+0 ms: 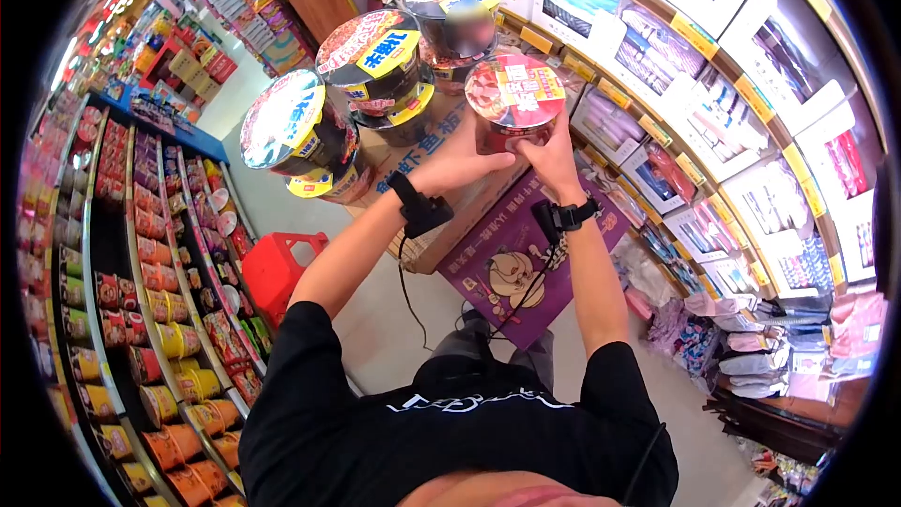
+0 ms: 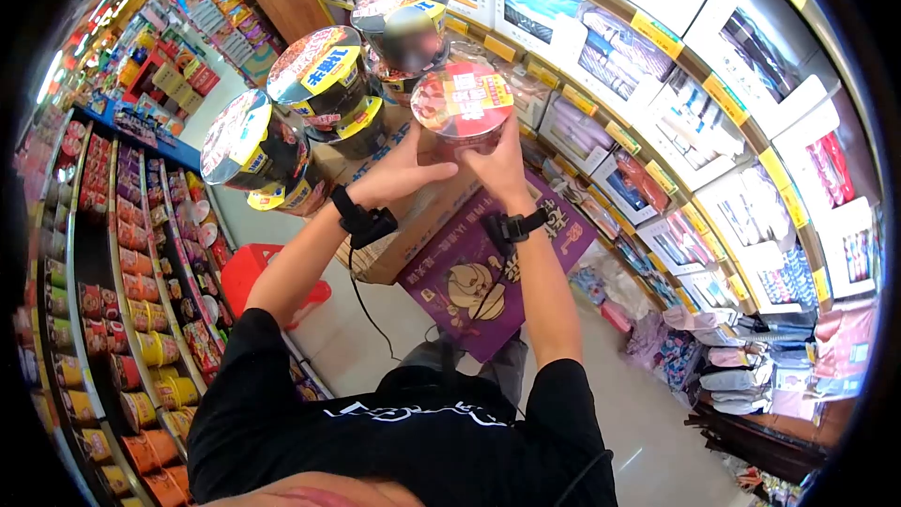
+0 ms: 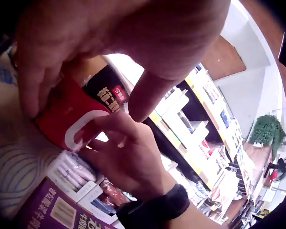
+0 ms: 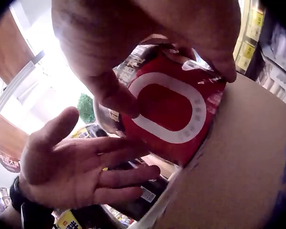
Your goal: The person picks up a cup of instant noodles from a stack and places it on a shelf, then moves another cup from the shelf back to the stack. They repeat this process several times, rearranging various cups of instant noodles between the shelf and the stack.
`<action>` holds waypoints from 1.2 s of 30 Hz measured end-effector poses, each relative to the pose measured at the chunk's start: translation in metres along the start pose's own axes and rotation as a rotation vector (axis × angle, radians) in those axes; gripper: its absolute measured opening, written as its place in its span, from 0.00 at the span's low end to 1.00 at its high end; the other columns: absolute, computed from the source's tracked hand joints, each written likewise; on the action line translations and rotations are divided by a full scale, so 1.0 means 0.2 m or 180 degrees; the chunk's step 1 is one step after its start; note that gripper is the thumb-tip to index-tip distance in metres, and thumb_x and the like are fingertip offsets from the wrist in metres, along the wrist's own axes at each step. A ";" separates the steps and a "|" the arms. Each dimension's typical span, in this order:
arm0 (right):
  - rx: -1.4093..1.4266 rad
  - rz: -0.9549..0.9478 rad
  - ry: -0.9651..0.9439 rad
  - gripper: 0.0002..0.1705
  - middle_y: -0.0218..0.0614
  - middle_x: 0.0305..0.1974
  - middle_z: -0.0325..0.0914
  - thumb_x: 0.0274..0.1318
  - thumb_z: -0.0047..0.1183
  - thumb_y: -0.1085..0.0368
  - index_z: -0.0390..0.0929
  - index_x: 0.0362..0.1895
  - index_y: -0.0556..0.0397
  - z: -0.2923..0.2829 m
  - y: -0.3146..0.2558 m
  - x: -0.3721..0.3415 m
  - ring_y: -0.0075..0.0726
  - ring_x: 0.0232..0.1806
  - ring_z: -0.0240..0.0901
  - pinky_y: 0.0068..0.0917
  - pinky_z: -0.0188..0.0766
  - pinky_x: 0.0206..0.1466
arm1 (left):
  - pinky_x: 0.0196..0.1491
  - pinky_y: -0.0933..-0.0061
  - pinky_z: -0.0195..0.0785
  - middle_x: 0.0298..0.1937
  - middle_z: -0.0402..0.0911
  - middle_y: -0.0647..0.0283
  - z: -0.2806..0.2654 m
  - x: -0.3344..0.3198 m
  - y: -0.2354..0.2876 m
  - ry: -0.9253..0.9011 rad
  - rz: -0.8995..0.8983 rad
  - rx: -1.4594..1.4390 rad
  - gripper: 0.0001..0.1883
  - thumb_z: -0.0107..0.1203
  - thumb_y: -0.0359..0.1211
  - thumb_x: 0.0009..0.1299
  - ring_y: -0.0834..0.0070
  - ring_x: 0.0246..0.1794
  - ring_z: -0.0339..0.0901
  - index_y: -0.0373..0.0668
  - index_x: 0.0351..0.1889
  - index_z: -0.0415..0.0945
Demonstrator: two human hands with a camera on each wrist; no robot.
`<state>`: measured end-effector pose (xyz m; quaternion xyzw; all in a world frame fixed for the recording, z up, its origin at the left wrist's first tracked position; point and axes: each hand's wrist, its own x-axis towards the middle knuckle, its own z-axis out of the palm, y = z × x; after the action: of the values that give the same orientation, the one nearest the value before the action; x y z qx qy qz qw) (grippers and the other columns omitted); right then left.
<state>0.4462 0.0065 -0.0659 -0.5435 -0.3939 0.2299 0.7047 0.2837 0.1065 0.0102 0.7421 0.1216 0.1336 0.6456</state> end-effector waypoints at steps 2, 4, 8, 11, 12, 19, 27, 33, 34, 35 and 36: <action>0.0074 -0.0114 -0.0035 0.50 0.42 0.58 0.72 0.44 0.60 0.80 0.51 0.72 0.55 -0.03 0.04 0.03 0.36 0.56 0.75 0.32 0.75 0.57 | 0.68 0.66 0.65 0.76 0.56 0.52 0.01 0.01 -0.01 -0.0036 0.0039 0.0153 0.56 0.66 0.34 0.68 0.68 0.69 0.67 0.41 0.80 0.29; 0.0172 -0.0221 -0.0079 0.49 0.42 0.58 0.71 0.44 0.60 0.80 0.51 0.72 0.55 -0.04 0.05 0.04 0.35 0.56 0.75 0.32 0.74 0.57 | 0.69 0.65 0.64 0.76 0.55 0.51 0.02 0.02 -0.01 -0.0008 -0.0004 0.0259 0.55 0.66 0.35 0.68 0.68 0.70 0.65 0.41 0.80 0.31; 0.0512 -0.0005 -0.0217 0.50 0.42 0.60 0.69 0.42 0.62 0.79 0.52 0.71 0.58 -0.10 0.00 0.07 0.36 0.59 0.72 0.33 0.72 0.60 | 0.72 0.64 0.59 0.78 0.53 0.51 0.04 0.04 0.01 0.0067 -0.0322 0.0654 0.51 0.65 0.39 0.70 0.66 0.76 0.57 0.43 0.81 0.37; 0.0675 0.0033 -0.0194 0.51 0.43 0.61 0.67 0.40 0.63 0.78 0.53 0.71 0.60 -0.12 0.05 0.08 0.37 0.61 0.70 0.35 0.70 0.64 | 0.74 0.64 0.55 0.80 0.51 0.54 0.04 0.06 -0.05 0.0064 -0.0478 0.0628 0.50 0.64 0.41 0.70 0.65 0.80 0.49 0.44 0.81 0.39; 0.0626 -0.0053 -0.0125 0.51 0.43 0.61 0.67 0.41 0.63 0.78 0.52 0.71 0.60 -0.12 0.06 0.08 0.37 0.61 0.70 0.35 0.69 0.64 | 0.74 0.64 0.55 0.80 0.51 0.54 0.06 0.06 -0.02 0.0108 -0.0514 0.0655 0.50 0.64 0.41 0.70 0.65 0.80 0.49 0.44 0.81 0.39; 0.0917 0.0016 -0.0130 0.52 0.45 0.63 0.66 0.43 0.63 0.76 0.50 0.74 0.63 -0.12 0.14 0.08 0.39 0.63 0.69 0.35 0.68 0.66 | 0.77 0.62 0.47 0.82 0.47 0.56 0.12 0.04 0.02 0.0227 -0.0621 0.0678 0.49 0.61 0.40 0.72 0.65 0.82 0.43 0.44 0.82 0.37; 0.0716 -0.0053 -0.0058 0.50 0.45 0.64 0.67 0.46 0.64 0.75 0.52 0.73 0.63 -0.12 0.12 0.08 0.41 0.65 0.67 0.35 0.65 0.68 | 0.76 0.62 0.50 0.82 0.47 0.53 0.16 0.02 0.02 0.0448 -0.0416 0.0993 0.49 0.61 0.40 0.73 0.64 0.81 0.48 0.40 0.81 0.37; 0.0177 -0.0027 0.0152 0.51 0.51 0.66 0.66 0.47 0.65 0.71 0.53 0.73 0.67 -0.11 0.13 0.04 0.43 0.66 0.66 0.35 0.63 0.69 | 0.65 0.66 0.69 0.78 0.55 0.50 0.26 -0.35 0.09 0.1155 -0.0316 0.1092 0.46 0.60 0.38 0.74 0.61 0.68 0.70 0.35 0.80 0.40; -0.0647 0.0079 0.0410 0.49 0.55 0.67 0.64 0.48 0.65 0.67 0.55 0.72 0.68 -0.11 0.13 0.00 0.47 0.69 0.63 0.38 0.60 0.71 | 0.65 0.66 0.69 0.78 0.55 0.50 0.28 -0.46 0.12 0.1190 -0.0307 0.1066 0.46 0.60 0.38 0.74 0.61 0.68 0.70 0.35 0.80 0.40; -0.0949 0.0108 0.0787 0.47 0.57 0.67 0.64 0.50 0.65 0.64 0.57 0.71 0.69 -0.09 0.14 -0.07 0.49 0.72 0.59 0.39 0.56 0.74 | 0.65 0.66 0.69 0.78 0.56 0.50 0.29 -0.58 0.14 0.1097 -0.0232 0.0797 0.45 0.60 0.37 0.74 0.62 0.68 0.70 0.35 0.79 0.41; -0.0350 0.0202 0.0779 0.46 0.56 0.67 0.64 0.51 0.65 0.64 0.57 0.71 0.69 -0.08 0.11 -0.16 0.49 0.70 0.61 0.39 0.56 0.73 | 0.65 0.65 0.69 0.78 0.57 0.51 0.30 -0.71 0.17 0.1026 -0.0154 0.0528 0.43 0.60 0.37 0.74 0.62 0.67 0.71 0.36 0.79 0.43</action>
<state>0.4421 -0.0204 -0.0973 -0.6175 -0.2996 0.1621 0.7089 0.1730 -0.0036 0.0300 0.7586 0.2519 0.2247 0.5573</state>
